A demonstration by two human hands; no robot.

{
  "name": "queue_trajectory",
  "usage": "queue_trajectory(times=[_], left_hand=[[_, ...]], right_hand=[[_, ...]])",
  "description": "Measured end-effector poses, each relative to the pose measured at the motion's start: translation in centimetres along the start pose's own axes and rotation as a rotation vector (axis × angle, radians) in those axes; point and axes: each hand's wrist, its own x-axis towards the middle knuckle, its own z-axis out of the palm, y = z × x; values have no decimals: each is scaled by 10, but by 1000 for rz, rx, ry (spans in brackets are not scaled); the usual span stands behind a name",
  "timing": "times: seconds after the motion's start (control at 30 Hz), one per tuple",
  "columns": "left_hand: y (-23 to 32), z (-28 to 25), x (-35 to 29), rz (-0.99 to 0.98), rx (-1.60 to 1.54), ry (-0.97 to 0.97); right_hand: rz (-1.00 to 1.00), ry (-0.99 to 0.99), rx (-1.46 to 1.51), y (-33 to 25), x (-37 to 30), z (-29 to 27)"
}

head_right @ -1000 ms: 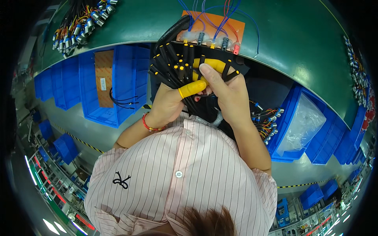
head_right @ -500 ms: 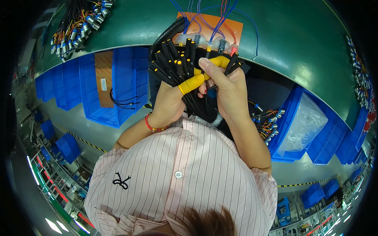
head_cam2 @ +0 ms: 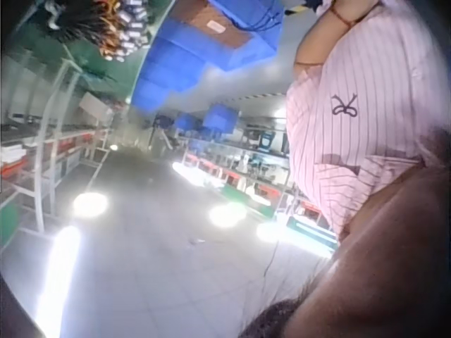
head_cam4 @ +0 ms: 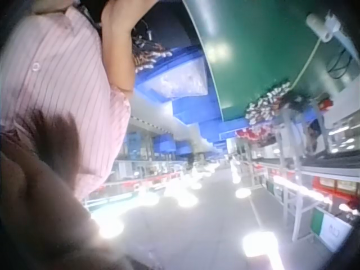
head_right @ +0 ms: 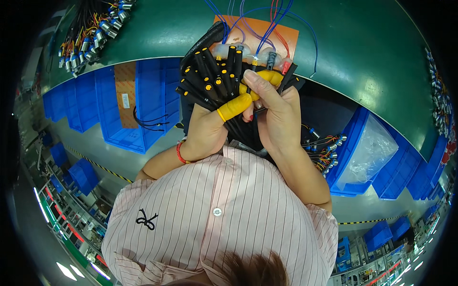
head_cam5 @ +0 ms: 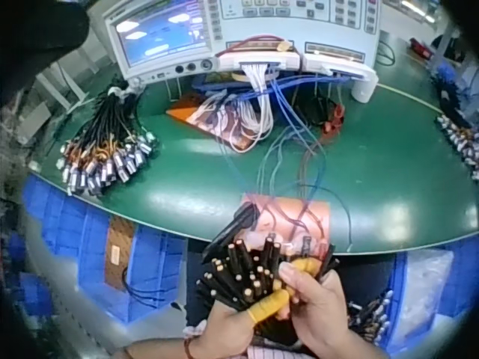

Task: Manually assemble cables and connectors for an electronic device.

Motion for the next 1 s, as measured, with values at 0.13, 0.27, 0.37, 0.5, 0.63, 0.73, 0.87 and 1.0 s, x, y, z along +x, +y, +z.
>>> queue_trajectory(times=[0.13, 0.27, 0.37, 0.5, 0.63, 0.73, 0.87, 1.0], left_hand=[[-5, -4, 5, 25, 7, -11], [-6, -7, 8, 37, 21, -35], [-5, -5, 9, 43, 2, -2], [0, 1, 6, 42, 6, 35], [-3, -7, 6, 51, 53, -42], [2, -11, -17, 6, 196, -83], [1, -7, -12, 82, 265, 11], [1, -11, -10, 67, 291, 41]], right_hand=[[-20, -7, 1, 5, 3, -4], [5, -29, -105, 1, 8, -5], [-22, -50, -125, -2, 7, 2], [-96, -57, -189, -1, 8, 5], [-112, -93, -169, 5, 6, -2], [-150, -108, -237, 4, -20, 4], [-170, -23, -56, 7, -18, -4], [-164, -44, 23, 1, -14, -10]])
